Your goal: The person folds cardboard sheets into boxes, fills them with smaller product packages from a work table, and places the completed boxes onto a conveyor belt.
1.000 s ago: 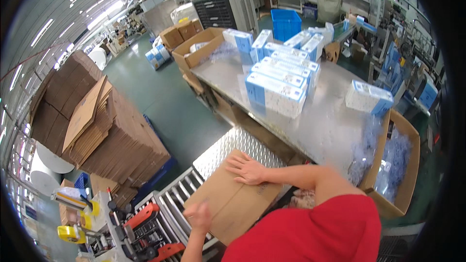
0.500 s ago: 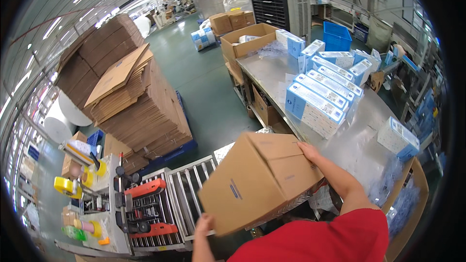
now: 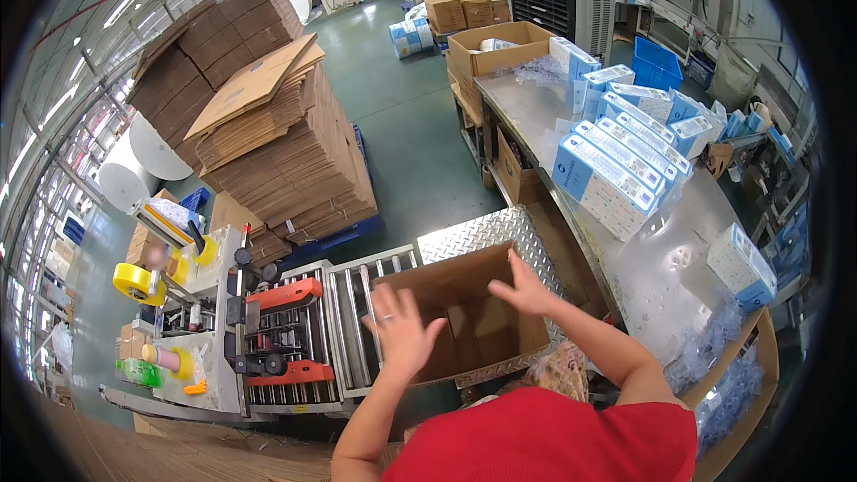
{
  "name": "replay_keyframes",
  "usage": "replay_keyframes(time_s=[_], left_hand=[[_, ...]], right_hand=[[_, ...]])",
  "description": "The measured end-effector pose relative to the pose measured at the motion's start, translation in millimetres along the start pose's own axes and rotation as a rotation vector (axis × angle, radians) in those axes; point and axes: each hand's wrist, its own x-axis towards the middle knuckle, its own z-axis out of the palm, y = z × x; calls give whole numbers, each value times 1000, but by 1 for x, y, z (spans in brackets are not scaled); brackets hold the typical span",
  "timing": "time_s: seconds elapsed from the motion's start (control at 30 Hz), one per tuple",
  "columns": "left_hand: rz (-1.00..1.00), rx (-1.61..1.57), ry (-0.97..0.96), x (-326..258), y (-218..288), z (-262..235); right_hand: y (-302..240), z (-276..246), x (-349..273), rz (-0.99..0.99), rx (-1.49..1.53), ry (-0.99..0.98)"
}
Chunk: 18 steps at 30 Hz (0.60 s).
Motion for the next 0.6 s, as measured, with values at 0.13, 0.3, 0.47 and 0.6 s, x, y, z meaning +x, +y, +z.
replay_keyframes(time_s=[0.13, 0.3, 0.47, 0.6], left_hand=[[-362, -88, -118, -16, -89, 60], [-173, -555, -32, -29, -202, 125], [-157, -797, -48, -48, -243, 130], [-120, -734, -143, -36, -201, 107]], right_hand=[[17, 18, 14, 36, -693, 137], [136, 7, 27, 151, -738, -215], [99, -1, 64, 204, -583, -415], [110, -103, 112, 7, -730, 781]])
